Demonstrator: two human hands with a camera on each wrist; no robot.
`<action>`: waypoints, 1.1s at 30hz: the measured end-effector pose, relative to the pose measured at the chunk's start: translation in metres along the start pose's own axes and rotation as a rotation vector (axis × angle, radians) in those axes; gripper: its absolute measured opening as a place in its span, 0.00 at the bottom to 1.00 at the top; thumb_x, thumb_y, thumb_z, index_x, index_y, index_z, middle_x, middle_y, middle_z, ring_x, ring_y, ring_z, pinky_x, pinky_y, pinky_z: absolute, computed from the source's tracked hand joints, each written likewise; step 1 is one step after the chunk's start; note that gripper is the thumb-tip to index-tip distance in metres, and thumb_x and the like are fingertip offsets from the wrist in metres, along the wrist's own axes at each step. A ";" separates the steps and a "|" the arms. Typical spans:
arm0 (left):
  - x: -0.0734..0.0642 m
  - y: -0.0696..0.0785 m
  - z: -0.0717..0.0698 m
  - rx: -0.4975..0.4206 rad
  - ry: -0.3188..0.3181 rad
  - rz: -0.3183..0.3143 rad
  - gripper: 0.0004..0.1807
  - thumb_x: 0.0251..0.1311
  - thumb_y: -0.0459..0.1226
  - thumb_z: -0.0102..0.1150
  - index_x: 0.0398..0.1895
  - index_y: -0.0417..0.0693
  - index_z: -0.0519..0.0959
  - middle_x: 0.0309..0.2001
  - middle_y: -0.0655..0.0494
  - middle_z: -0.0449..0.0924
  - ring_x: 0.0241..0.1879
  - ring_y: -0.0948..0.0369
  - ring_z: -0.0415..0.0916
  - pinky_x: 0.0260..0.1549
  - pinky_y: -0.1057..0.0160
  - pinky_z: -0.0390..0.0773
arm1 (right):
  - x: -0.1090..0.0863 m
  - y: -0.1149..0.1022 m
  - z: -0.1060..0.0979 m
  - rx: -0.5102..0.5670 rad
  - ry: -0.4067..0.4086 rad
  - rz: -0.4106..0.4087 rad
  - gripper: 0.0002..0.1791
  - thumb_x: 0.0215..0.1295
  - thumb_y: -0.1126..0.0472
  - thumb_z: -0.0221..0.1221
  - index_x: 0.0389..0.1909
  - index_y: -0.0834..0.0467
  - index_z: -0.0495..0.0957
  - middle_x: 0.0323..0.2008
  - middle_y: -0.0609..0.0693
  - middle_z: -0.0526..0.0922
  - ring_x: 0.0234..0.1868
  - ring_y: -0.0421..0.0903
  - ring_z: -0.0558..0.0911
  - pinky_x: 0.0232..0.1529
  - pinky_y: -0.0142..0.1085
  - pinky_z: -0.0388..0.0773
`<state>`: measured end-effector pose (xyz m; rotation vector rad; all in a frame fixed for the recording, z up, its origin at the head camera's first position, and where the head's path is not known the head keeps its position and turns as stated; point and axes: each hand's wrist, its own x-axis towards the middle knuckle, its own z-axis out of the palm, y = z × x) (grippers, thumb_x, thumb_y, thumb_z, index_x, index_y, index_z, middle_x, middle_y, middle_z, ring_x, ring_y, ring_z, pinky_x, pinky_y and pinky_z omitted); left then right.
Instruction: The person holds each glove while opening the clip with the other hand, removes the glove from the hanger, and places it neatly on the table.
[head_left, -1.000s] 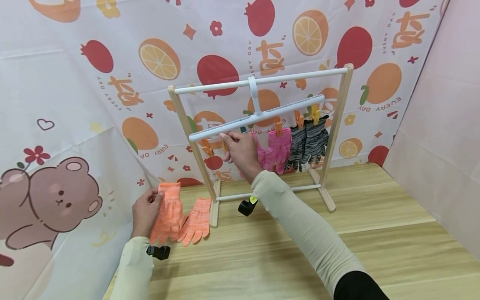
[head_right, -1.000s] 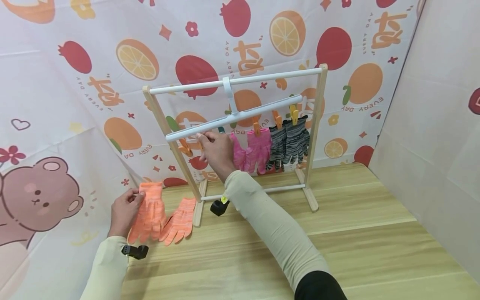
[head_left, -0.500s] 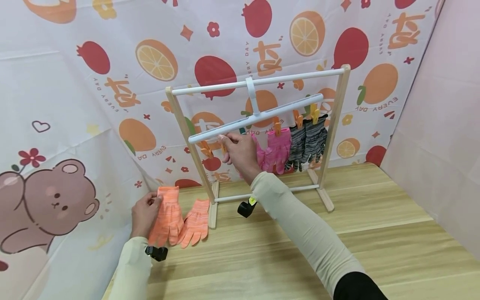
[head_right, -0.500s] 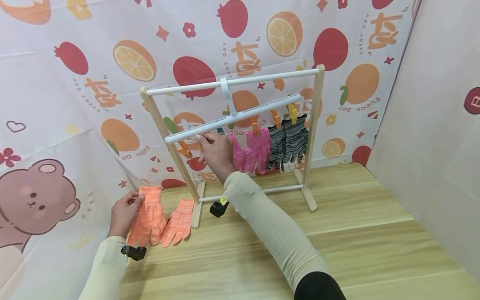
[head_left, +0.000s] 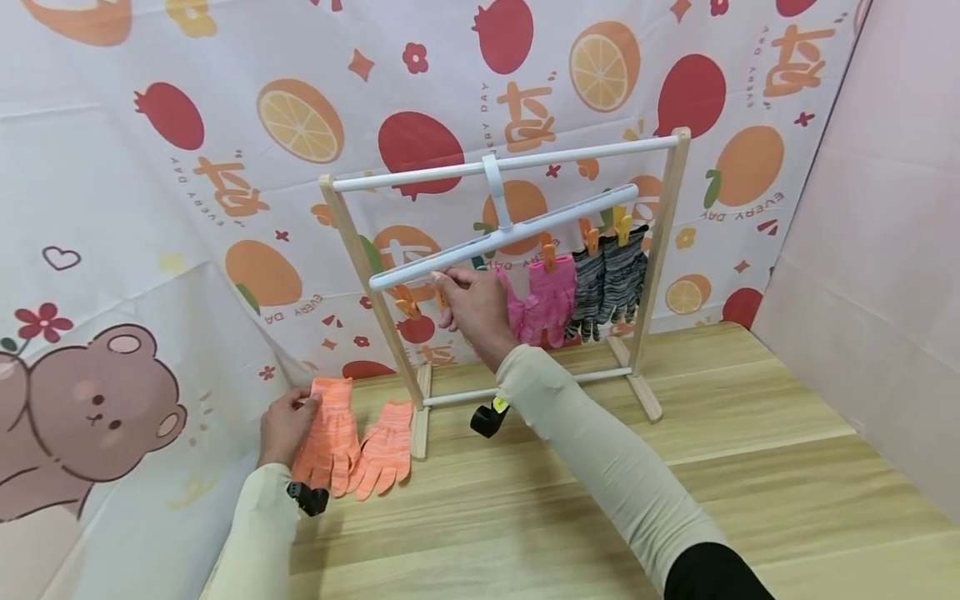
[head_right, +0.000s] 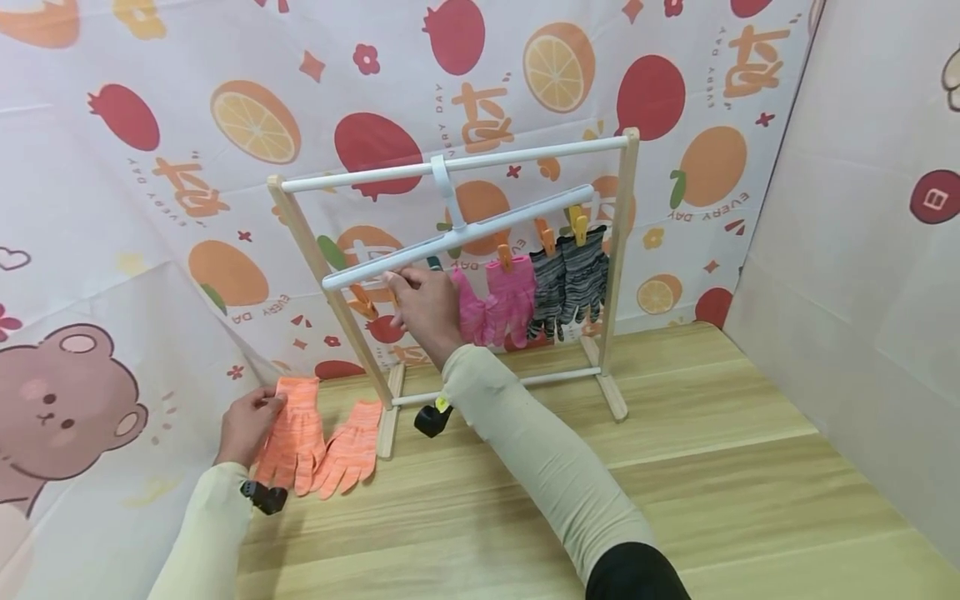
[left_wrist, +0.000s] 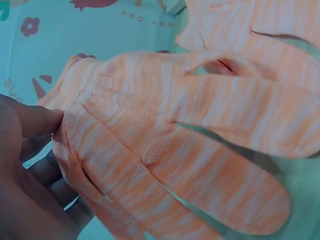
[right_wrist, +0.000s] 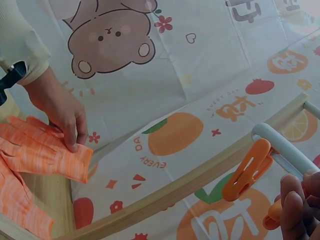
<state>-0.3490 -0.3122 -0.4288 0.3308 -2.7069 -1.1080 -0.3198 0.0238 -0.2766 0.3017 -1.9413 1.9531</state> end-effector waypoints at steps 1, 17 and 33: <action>0.001 -0.002 0.000 0.000 -0.008 -0.002 0.23 0.78 0.46 0.48 0.61 0.36 0.76 0.47 0.38 0.77 0.39 0.48 0.71 0.30 0.57 0.71 | 0.000 0.000 0.000 0.002 0.000 0.000 0.14 0.70 0.53 0.65 0.49 0.56 0.88 0.28 0.57 0.85 0.15 0.47 0.79 0.22 0.39 0.79; 0.018 -0.035 0.023 0.075 -0.053 0.022 0.25 0.74 0.42 0.49 0.63 0.31 0.74 0.51 0.30 0.77 0.44 0.42 0.76 0.33 0.52 0.74 | 0.002 0.002 0.001 0.005 -0.017 -0.009 0.14 0.70 0.53 0.65 0.50 0.56 0.88 0.22 0.53 0.83 0.14 0.46 0.78 0.18 0.32 0.75; 0.015 -0.044 0.031 0.086 -0.092 -0.039 0.25 0.76 0.43 0.46 0.62 0.30 0.72 0.57 0.30 0.76 0.53 0.37 0.75 0.49 0.39 0.74 | 0.003 0.004 0.003 0.014 -0.076 -0.048 0.21 0.71 0.56 0.64 0.62 0.58 0.81 0.35 0.48 0.88 0.15 0.46 0.79 0.20 0.35 0.78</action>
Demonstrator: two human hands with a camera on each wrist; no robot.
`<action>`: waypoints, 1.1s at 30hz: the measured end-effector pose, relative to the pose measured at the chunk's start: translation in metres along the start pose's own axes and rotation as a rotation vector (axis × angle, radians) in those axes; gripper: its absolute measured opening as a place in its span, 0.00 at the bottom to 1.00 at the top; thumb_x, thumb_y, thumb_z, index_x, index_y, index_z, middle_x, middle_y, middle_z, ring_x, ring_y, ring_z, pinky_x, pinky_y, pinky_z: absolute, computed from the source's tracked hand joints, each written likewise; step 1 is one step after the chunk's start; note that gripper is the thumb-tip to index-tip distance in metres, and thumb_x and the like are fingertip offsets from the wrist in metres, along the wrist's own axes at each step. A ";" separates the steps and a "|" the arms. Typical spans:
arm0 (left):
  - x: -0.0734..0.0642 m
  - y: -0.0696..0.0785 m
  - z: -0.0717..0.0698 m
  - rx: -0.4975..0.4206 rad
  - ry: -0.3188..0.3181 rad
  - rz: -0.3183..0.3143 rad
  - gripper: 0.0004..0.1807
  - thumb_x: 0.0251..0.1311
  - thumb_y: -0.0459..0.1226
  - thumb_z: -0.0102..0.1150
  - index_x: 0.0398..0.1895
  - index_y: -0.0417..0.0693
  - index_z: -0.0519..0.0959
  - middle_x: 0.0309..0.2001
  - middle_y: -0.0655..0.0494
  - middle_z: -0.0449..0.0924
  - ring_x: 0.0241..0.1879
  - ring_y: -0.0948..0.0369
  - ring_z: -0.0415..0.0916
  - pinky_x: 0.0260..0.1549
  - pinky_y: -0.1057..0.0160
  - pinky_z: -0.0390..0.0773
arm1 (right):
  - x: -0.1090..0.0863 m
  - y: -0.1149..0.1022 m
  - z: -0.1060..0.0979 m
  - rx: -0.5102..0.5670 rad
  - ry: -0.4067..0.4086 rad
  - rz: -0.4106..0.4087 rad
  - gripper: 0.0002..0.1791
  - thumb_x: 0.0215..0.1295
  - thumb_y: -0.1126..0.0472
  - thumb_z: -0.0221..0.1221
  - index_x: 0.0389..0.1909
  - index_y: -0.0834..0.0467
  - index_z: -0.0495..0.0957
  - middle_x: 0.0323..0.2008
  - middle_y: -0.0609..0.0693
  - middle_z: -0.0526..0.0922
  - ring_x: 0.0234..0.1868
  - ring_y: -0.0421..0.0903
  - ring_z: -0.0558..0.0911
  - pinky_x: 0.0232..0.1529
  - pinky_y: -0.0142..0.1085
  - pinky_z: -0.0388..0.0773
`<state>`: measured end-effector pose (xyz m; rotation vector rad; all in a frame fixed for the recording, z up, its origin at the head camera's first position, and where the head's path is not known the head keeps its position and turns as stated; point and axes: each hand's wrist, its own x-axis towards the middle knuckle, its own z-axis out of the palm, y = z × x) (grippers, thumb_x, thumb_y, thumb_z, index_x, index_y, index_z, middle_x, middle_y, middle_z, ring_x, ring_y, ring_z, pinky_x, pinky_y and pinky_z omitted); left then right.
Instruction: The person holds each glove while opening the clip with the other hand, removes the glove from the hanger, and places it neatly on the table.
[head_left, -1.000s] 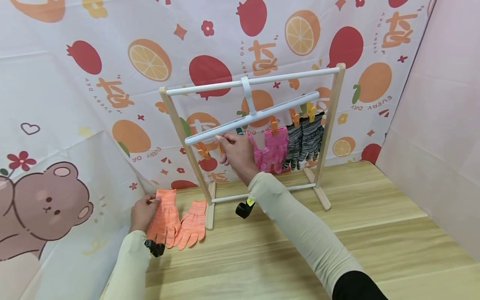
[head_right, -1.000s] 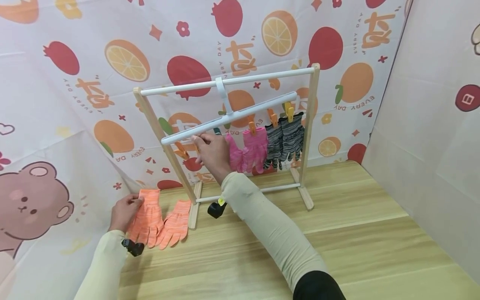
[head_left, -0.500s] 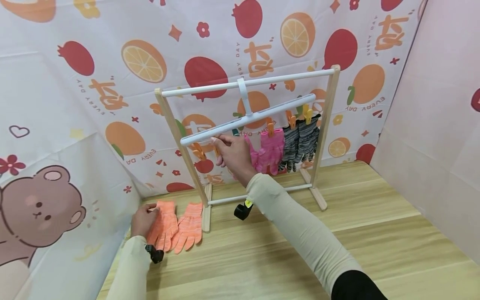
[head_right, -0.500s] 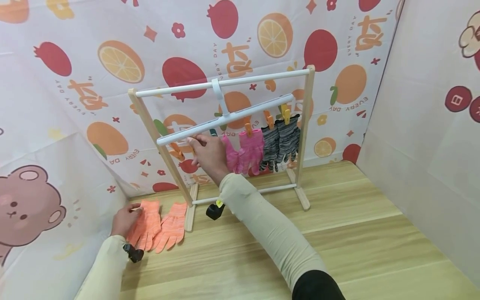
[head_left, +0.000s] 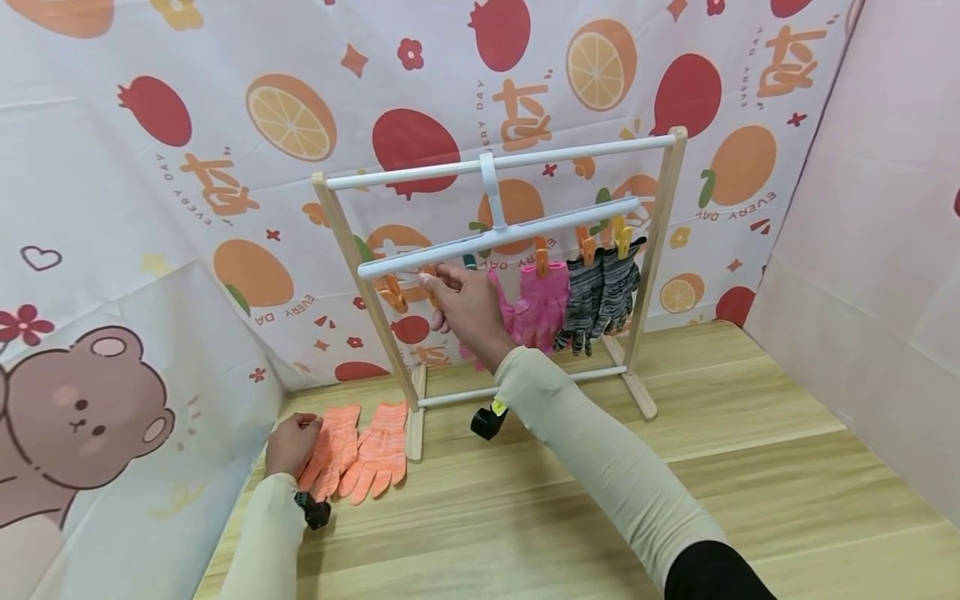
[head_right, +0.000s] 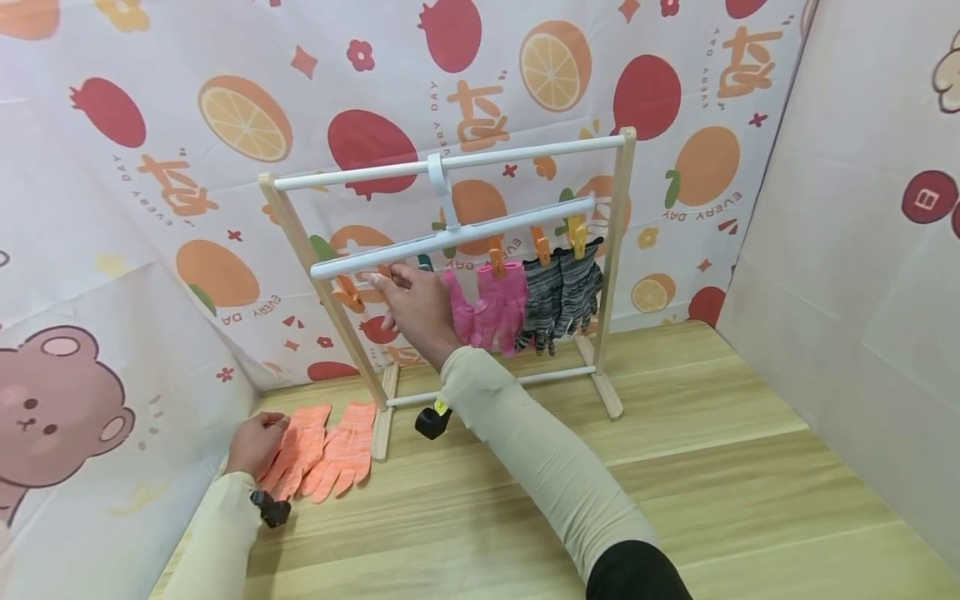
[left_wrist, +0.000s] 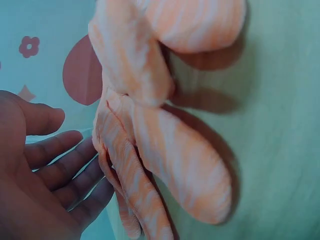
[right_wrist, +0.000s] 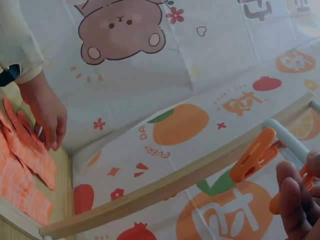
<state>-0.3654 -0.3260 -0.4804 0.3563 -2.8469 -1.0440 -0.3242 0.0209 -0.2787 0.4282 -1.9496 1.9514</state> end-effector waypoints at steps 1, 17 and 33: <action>0.000 0.000 0.000 0.005 -0.002 0.001 0.25 0.76 0.43 0.46 0.61 0.30 0.73 0.56 0.30 0.76 0.53 0.37 0.75 0.50 0.39 0.74 | 0.000 0.000 0.000 0.000 -0.004 0.002 0.22 0.71 0.56 0.64 0.62 0.58 0.80 0.36 0.48 0.88 0.16 0.46 0.79 0.20 0.35 0.78; -0.026 0.048 -0.004 -0.006 0.075 0.128 0.21 0.77 0.44 0.46 0.58 0.35 0.76 0.53 0.34 0.78 0.50 0.40 0.76 0.46 0.42 0.75 | 0.002 0.002 -0.003 -0.126 -0.018 -0.062 0.23 0.73 0.53 0.62 0.63 0.59 0.79 0.46 0.49 0.88 0.22 0.49 0.84 0.29 0.44 0.84; -0.078 0.168 0.001 -0.233 0.078 0.533 0.16 0.76 0.44 0.54 0.54 0.44 0.82 0.47 0.46 0.84 0.48 0.49 0.80 0.44 0.47 0.80 | 0.002 0.009 -0.010 -0.428 0.205 -0.381 0.13 0.73 0.53 0.62 0.40 0.59 0.88 0.28 0.48 0.86 0.24 0.38 0.77 0.25 0.30 0.74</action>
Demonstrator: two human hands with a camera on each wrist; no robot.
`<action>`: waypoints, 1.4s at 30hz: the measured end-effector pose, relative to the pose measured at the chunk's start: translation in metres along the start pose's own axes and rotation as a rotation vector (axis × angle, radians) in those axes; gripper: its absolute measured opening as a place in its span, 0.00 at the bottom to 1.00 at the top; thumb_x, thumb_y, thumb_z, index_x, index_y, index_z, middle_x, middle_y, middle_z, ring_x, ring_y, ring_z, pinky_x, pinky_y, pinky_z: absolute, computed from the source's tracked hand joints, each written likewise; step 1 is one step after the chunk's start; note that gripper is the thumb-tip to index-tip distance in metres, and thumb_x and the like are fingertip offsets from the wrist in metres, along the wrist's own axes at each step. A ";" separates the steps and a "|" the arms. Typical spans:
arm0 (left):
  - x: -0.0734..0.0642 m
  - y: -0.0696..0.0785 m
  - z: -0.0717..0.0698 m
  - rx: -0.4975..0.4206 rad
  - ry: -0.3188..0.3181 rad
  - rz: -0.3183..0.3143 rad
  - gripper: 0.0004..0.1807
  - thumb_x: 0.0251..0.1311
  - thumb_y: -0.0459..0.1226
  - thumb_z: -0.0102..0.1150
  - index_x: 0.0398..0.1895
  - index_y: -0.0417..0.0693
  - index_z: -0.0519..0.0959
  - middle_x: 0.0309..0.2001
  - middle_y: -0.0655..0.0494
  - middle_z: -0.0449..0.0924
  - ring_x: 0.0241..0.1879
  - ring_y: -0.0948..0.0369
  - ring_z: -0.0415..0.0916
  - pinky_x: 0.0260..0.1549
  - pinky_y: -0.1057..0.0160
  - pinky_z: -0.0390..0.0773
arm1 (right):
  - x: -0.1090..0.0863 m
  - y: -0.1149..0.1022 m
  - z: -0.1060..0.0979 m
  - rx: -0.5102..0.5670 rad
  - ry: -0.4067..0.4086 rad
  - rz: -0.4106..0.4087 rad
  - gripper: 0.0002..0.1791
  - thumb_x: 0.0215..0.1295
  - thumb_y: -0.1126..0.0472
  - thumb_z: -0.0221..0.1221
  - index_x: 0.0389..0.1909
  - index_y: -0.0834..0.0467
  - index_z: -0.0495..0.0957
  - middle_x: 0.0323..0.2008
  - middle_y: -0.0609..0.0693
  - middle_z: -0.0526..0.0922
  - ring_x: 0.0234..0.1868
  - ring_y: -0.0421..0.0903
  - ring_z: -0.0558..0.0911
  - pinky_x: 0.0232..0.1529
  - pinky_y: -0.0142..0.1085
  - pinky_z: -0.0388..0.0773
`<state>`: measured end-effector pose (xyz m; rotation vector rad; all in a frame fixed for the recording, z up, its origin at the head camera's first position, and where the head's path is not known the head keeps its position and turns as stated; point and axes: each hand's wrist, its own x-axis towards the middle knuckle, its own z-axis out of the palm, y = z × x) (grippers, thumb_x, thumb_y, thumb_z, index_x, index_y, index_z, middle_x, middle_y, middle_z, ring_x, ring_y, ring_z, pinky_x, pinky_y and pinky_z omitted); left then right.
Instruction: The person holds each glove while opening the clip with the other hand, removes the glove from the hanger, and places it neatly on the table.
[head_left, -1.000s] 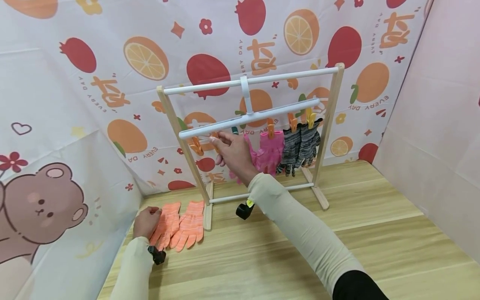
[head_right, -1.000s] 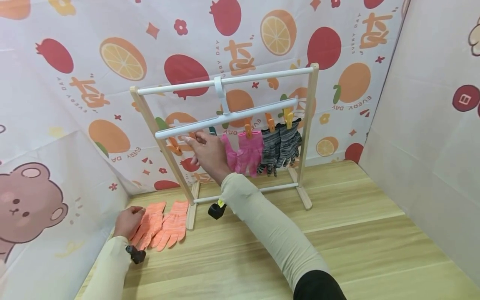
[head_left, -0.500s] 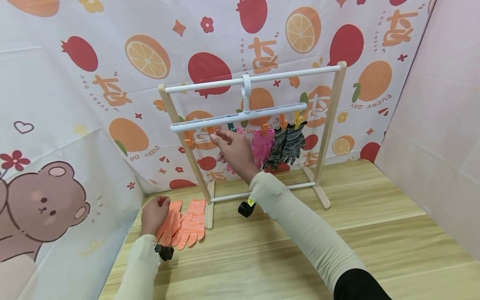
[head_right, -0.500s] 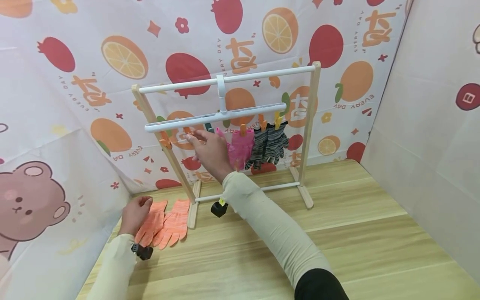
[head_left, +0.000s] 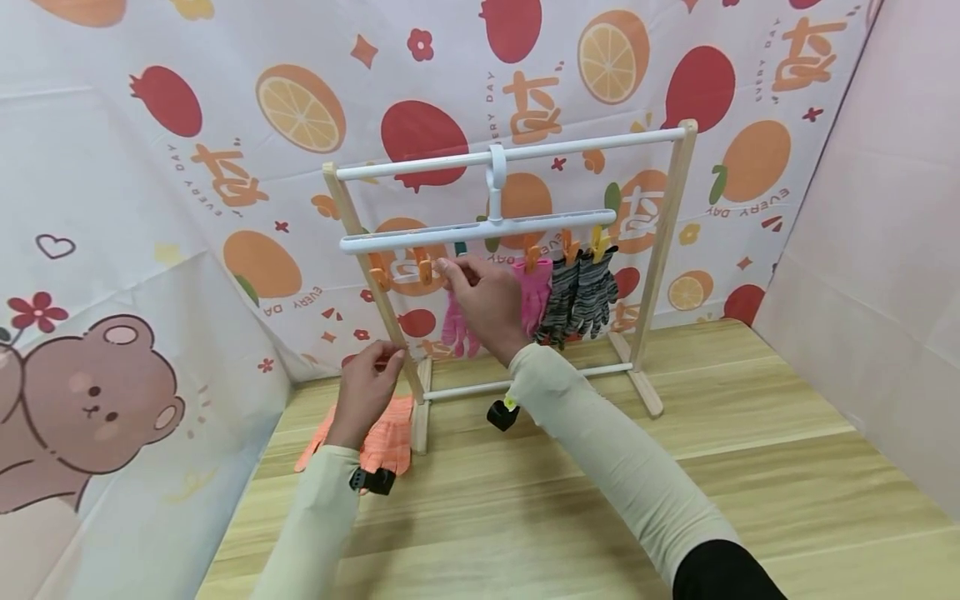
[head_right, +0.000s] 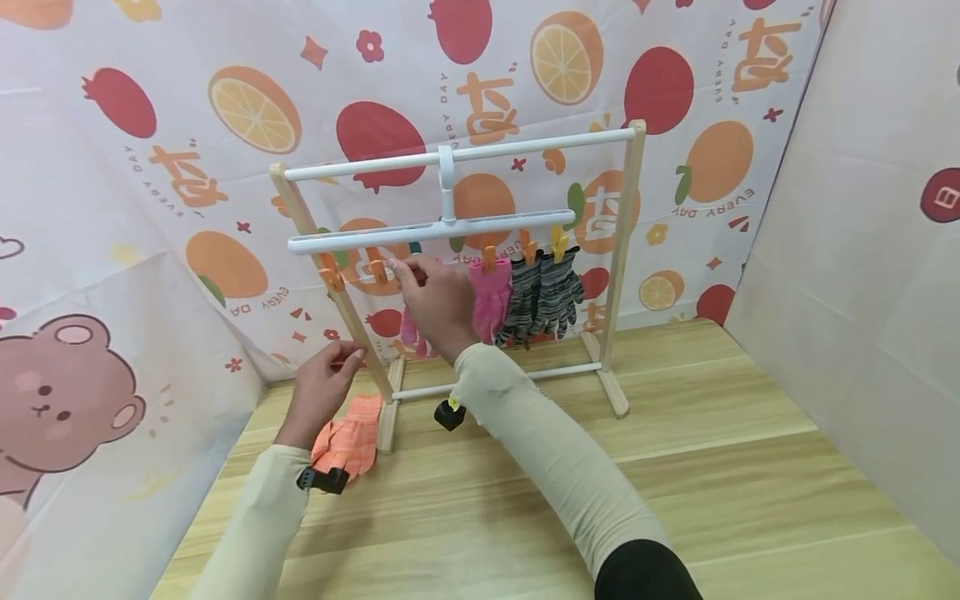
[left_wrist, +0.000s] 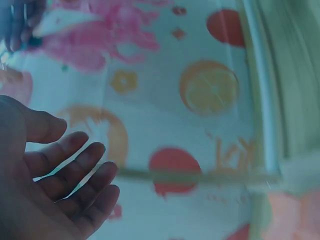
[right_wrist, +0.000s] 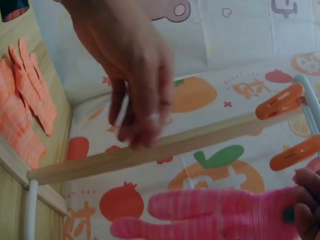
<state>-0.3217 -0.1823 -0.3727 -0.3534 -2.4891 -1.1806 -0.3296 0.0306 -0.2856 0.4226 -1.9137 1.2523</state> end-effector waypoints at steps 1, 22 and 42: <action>0.003 0.007 0.003 -0.024 0.006 0.024 0.16 0.76 0.44 0.54 0.54 0.43 0.82 0.48 0.46 0.84 0.48 0.49 0.80 0.45 0.47 0.79 | 0.000 0.001 -0.002 -0.009 0.020 0.003 0.13 0.73 0.53 0.62 0.39 0.60 0.87 0.27 0.48 0.85 0.24 0.40 0.76 0.25 0.31 0.73; 0.050 0.084 0.052 -0.310 0.117 0.069 0.17 0.74 0.39 0.58 0.60 0.40 0.79 0.52 0.43 0.84 0.45 0.54 0.80 0.39 0.71 0.76 | 0.005 0.010 -0.017 -0.260 -0.142 0.026 0.21 0.77 0.55 0.55 0.65 0.61 0.77 0.57 0.56 0.82 0.66 0.55 0.72 0.64 0.51 0.72; 0.054 0.092 0.057 -0.319 0.153 0.084 0.11 0.72 0.33 0.58 0.51 0.35 0.82 0.43 0.40 0.84 0.39 0.54 0.79 0.34 0.70 0.74 | 0.020 0.012 -0.023 0.264 -0.341 0.305 0.21 0.79 0.55 0.54 0.67 0.59 0.75 0.58 0.51 0.80 0.61 0.44 0.75 0.62 0.42 0.74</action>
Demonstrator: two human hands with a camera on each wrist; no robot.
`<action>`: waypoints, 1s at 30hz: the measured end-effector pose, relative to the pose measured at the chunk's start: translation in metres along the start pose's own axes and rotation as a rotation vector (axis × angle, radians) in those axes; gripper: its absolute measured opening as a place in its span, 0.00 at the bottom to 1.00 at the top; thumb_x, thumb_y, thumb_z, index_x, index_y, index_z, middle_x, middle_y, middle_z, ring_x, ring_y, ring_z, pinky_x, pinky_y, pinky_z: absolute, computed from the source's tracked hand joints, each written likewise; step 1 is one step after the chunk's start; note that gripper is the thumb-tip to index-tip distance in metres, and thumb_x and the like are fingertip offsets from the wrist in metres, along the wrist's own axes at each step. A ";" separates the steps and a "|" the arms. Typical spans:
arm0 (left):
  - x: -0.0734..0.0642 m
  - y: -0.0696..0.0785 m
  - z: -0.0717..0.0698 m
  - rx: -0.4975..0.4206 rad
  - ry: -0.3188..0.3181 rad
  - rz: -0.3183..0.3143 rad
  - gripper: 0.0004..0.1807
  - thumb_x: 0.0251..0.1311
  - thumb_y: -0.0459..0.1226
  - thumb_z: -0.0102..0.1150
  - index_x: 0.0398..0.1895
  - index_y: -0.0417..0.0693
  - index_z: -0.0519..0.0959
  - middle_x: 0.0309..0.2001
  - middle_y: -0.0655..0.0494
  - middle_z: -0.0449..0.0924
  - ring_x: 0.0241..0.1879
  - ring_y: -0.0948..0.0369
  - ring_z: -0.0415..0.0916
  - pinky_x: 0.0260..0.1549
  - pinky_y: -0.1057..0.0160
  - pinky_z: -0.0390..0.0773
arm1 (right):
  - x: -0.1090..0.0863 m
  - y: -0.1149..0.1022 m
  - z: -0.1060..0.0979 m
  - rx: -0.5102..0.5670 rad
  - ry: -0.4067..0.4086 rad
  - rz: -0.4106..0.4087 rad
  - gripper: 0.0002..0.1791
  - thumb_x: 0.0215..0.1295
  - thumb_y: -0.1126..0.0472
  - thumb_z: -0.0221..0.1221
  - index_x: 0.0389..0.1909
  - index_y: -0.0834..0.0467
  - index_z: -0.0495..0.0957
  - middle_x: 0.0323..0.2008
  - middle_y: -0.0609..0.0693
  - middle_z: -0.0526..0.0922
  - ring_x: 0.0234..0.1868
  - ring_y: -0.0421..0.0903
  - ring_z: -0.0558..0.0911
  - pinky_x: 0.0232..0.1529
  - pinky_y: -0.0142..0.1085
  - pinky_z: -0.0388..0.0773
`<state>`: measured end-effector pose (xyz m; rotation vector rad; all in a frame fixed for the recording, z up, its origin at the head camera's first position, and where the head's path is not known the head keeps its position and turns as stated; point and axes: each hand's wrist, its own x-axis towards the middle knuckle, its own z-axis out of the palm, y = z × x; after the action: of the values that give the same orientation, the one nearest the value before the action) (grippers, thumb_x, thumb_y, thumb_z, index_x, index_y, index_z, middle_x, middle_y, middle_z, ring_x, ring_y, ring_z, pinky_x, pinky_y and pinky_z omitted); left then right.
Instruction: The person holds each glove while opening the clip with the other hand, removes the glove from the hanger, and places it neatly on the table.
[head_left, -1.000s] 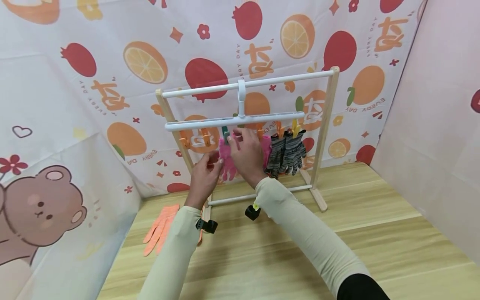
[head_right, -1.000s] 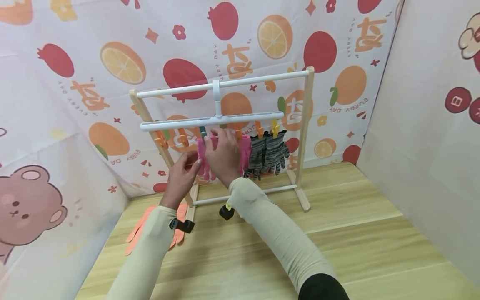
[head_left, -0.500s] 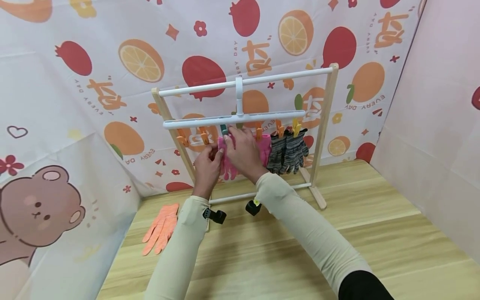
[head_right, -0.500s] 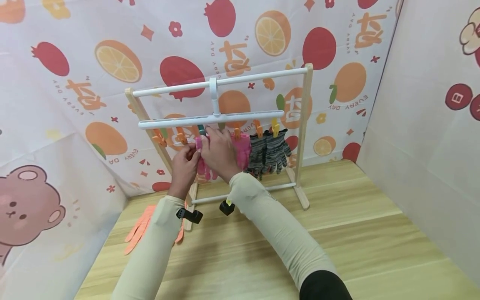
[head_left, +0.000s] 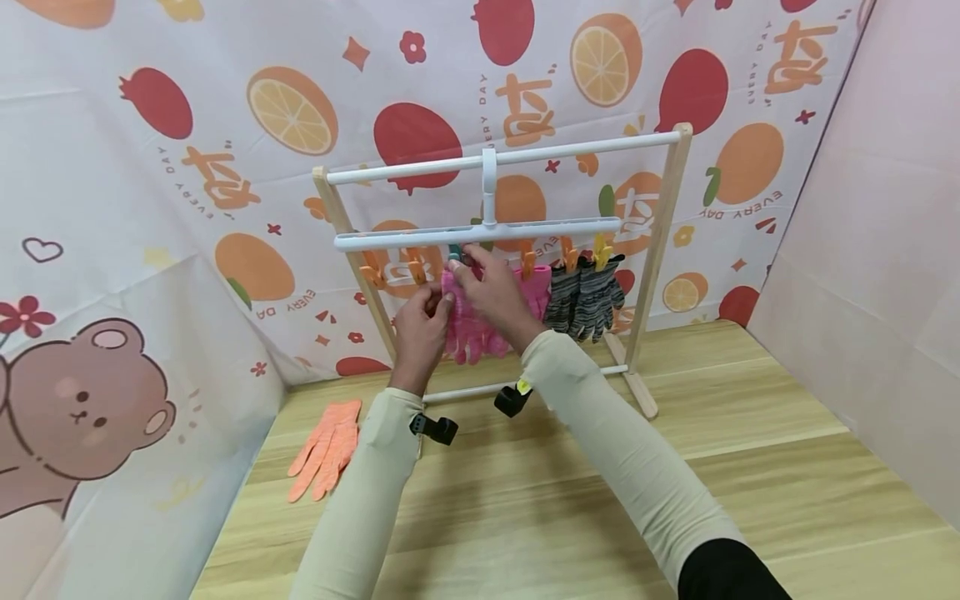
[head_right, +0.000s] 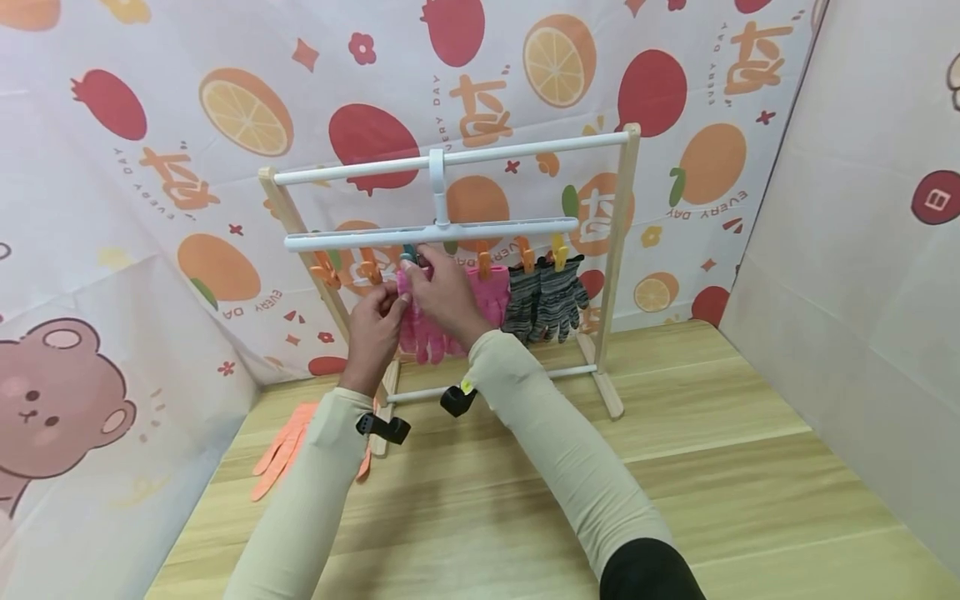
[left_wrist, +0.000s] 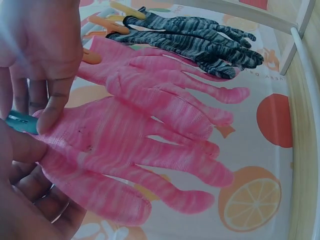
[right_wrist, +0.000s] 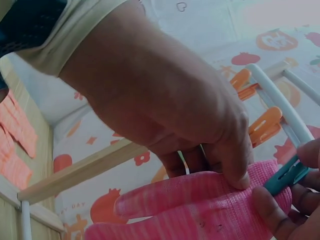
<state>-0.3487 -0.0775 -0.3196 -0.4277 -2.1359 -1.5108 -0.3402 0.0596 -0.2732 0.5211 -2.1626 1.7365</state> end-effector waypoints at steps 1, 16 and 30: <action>0.000 0.000 0.000 -0.002 -0.001 0.001 0.11 0.72 0.33 0.58 0.50 0.35 0.82 0.43 0.40 0.84 0.38 0.55 0.79 0.34 0.70 0.74 | 0.000 0.000 -0.001 0.021 0.002 0.005 0.21 0.78 0.55 0.55 0.66 0.59 0.76 0.57 0.50 0.80 0.60 0.44 0.75 0.61 0.41 0.75; -0.007 -0.001 -0.006 -0.012 -0.019 0.008 0.12 0.71 0.33 0.58 0.49 0.33 0.82 0.39 0.39 0.85 0.34 0.60 0.76 0.31 0.72 0.73 | 0.000 -0.004 -0.002 0.187 0.107 0.117 0.18 0.76 0.58 0.58 0.61 0.60 0.81 0.50 0.54 0.87 0.44 0.41 0.79 0.40 0.34 0.74; -0.015 -0.013 -0.021 0.012 -0.045 -0.031 0.10 0.72 0.37 0.58 0.46 0.38 0.82 0.34 0.45 0.82 0.31 0.60 0.74 0.29 0.69 0.71 | -0.001 -0.005 0.001 0.202 0.160 0.108 0.17 0.75 0.59 0.59 0.60 0.57 0.82 0.46 0.56 0.88 0.35 0.43 0.79 0.34 0.34 0.78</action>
<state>-0.3385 -0.1011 -0.3330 -0.4303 -2.1950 -1.5183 -0.3365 0.0581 -0.2693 0.3054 -1.9501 1.9955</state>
